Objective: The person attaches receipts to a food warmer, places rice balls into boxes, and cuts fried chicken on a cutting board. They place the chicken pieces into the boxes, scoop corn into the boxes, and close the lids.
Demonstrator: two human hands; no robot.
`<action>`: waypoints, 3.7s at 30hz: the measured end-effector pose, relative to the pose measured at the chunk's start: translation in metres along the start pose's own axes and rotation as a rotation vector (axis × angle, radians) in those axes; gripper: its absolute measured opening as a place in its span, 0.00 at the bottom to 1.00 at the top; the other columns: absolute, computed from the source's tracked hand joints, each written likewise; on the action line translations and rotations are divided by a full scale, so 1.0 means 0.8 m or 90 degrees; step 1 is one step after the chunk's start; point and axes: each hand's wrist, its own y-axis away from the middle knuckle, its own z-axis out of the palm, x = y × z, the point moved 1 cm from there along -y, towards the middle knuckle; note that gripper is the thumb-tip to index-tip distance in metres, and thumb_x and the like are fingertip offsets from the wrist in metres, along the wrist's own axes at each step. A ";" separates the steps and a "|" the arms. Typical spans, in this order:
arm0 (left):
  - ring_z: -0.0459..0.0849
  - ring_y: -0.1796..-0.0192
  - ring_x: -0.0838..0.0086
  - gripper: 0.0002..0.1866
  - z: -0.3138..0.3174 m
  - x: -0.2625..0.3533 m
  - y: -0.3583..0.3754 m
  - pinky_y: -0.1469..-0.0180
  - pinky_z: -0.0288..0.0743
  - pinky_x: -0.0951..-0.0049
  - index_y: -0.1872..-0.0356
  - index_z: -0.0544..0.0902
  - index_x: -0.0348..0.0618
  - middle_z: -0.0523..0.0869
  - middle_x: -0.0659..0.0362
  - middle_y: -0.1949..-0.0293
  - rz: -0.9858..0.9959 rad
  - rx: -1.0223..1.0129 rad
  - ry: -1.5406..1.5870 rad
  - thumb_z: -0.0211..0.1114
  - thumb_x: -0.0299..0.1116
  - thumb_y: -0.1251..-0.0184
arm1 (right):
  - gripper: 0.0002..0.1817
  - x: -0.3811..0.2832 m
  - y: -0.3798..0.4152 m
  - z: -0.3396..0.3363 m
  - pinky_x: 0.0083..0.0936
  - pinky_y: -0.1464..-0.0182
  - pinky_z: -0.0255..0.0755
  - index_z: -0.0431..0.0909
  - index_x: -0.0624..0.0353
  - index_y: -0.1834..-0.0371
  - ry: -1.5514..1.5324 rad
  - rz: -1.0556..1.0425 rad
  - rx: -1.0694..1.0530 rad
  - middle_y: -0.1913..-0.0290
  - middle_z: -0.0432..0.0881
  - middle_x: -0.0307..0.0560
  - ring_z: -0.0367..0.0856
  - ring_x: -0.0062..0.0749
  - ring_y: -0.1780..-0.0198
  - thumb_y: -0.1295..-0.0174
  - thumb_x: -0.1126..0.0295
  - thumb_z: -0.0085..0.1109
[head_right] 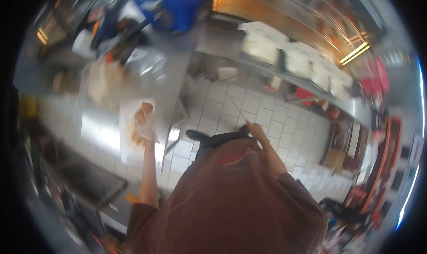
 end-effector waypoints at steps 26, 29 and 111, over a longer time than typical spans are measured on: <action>0.85 0.52 0.51 0.29 1.227 -0.074 0.444 0.49 0.79 0.58 0.49 0.79 0.44 0.87 0.44 0.57 0.102 -0.697 -0.411 0.68 0.55 0.43 | 0.37 0.426 0.286 0.070 0.27 0.87 0.56 0.59 0.47 0.86 -0.998 0.694 0.598 0.89 0.59 0.34 0.60 0.28 0.89 0.33 0.27 0.43; 0.84 0.46 0.53 0.22 1.221 -0.058 0.423 0.42 0.76 0.58 0.48 0.82 0.44 0.85 0.47 0.48 0.106 -0.625 -0.170 0.64 0.48 0.37 | 0.37 0.493 0.252 -0.020 0.27 0.87 0.56 0.59 0.47 0.85 -0.958 0.607 0.560 0.89 0.59 0.34 0.60 0.27 0.89 0.33 0.27 0.43; 0.50 0.18 0.71 0.34 -0.245 0.040 0.027 0.20 0.51 0.66 0.20 0.52 0.48 0.51 0.60 0.18 -0.051 -0.338 -0.959 0.46 0.30 0.27 | 0.38 -0.516 0.057 0.222 0.56 0.53 0.71 0.80 0.75 0.67 0.330 -0.421 -0.251 0.67 0.79 0.79 0.78 0.76 0.57 0.25 0.42 0.42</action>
